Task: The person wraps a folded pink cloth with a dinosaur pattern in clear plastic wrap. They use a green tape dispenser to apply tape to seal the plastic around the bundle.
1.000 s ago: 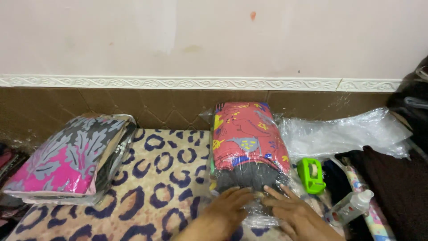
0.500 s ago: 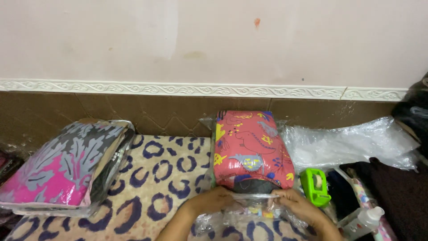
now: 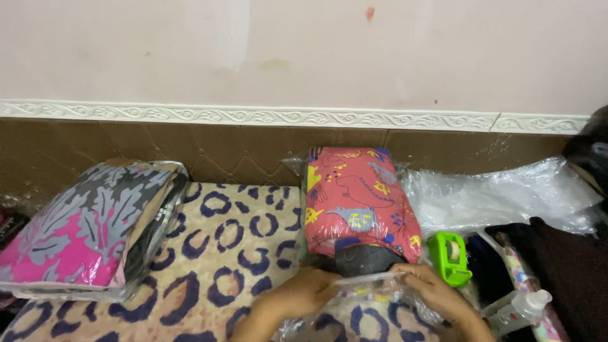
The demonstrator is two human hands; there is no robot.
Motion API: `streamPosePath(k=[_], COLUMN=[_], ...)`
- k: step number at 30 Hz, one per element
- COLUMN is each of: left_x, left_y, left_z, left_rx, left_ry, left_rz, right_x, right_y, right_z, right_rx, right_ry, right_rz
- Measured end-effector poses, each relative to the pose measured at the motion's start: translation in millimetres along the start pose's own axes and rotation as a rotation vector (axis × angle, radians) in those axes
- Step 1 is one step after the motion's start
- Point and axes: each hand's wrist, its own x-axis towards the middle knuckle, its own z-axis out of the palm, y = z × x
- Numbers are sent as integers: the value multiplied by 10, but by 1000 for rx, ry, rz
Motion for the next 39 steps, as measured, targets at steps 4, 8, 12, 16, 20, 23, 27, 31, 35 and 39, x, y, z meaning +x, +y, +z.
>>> streamPosePath(k=[4,8,12,16,20,23,27,31,35,39], left_x=[-127,103,298,154,262,188,386,521,626,253], left_y=[394,408,22,314,280,354,136,136,-47,328], left_z=[373,814,588,268,143,-124,-185,-276,-282,-167], left_rx=[456,1064,1086,819,549,332,186,-212,-448,301], left_ry=[351,898,542,355,-31,-77,-198,-362,-432,72], left_rz=[376,298,242,509,212,178,72,-16,69,98], right_x=[-309,-420,-545,-704,-676,-543,-335,-156,-75,-39], right_y=[-568,-737,-973,-1190,-1255,-785,-633,-782,-1043,-1049], right_z=[16,15,62,247,613,1084,1244,902,752,716], right_rx=[-4,-170,-186,-742,-1314,-1481,-1474,-1399,-1253,-1215], right_ry=[52,119,126,454,697,689,653,494,350,328], right_rz=[-79,-130,-130,127,-546,-857,-1009,-866,-1027,-1006])
